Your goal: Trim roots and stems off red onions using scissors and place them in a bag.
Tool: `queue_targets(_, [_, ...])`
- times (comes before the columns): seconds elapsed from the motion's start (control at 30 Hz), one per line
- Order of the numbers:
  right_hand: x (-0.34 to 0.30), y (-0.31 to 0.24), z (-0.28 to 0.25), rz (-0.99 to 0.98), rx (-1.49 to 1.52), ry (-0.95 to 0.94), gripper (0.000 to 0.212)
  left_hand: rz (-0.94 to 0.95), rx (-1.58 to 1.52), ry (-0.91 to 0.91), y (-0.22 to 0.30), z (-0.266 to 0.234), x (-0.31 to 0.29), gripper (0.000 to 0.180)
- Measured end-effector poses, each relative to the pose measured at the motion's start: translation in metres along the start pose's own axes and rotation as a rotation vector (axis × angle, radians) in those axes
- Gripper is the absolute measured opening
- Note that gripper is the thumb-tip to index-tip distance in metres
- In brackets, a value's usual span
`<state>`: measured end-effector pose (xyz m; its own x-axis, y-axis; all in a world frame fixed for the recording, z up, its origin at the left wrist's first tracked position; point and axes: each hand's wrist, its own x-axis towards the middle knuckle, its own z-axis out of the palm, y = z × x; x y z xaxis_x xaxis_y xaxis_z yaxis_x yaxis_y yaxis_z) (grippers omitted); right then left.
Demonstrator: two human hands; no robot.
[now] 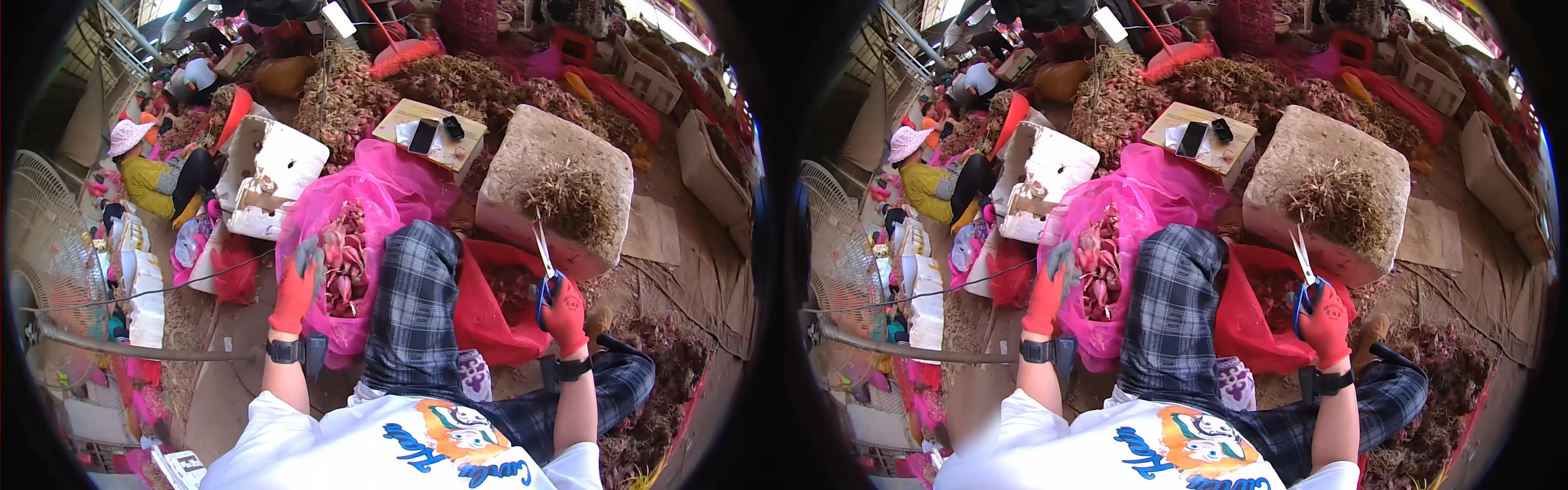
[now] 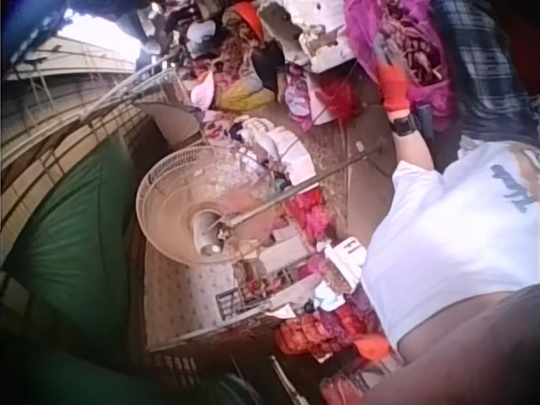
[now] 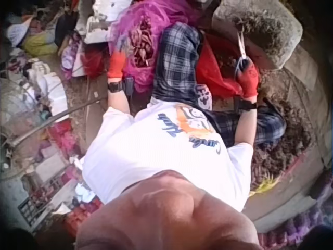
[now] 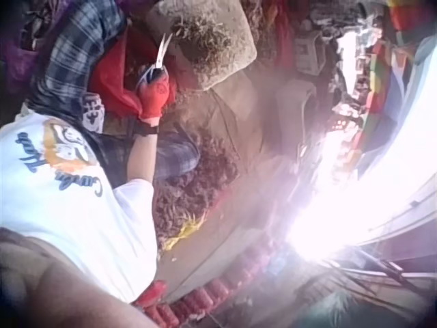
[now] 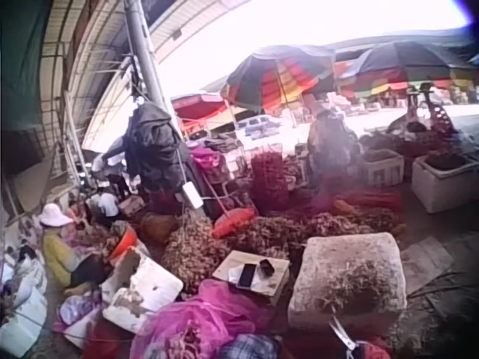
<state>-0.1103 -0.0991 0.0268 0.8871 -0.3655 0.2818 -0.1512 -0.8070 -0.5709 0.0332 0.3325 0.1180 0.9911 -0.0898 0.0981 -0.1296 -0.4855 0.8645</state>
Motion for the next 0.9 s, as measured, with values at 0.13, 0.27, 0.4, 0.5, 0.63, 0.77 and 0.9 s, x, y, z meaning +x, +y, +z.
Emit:
queue_targets(0.13, [-0.005, 0.016, -0.008, 0.126, 0.005, -0.062, 0.027, 0.172, 0.313, 0.08, 0.008, 0.005, 0.006, 0.031])
queue_targets(0.27, [0.017, 0.013, -0.049, 0.145, 0.025, 0.153, 0.026, 0.307, 0.418, 0.07, 0.028, 0.02, 0.022, 0.032])
queue_targets(0.4, [0.049, 0.011, -0.1, 0.201, -0.02, 0.208, 0.025, 0.106, 0.765, -0.338, -0.028, 0.022, 0.024, 0.042])
queue_targets(0.5, [0.047, 0.04, -0.112, 0.146, 0.009, 0.256, 0.025, 0.303, 1.087, -0.265, -0.041, 0.036, 0.025, 0.047])
queue_targets(0.63, [0.028, 0.123, -0.081, 0.43, 0.174, 0.279, 0.031, 0.11, 0.98, -0.401, 0.019, 0.065, 0.044, 0.045])
queue_targets(0.77, [0.048, 0.089, -0.095, 0.357, 0.211, 0.236, 0.035, 0.411, 0.317, -0.388, 0.128, 0.16, 0.052, 0.032])
queue_targets(0.9, [0.055, 0.104, -0.072, 0.307, 0.275, 0.161, 0.036, -0.082, -0.537, -0.925, 0.063, 0.319, 0.071, 0.031])
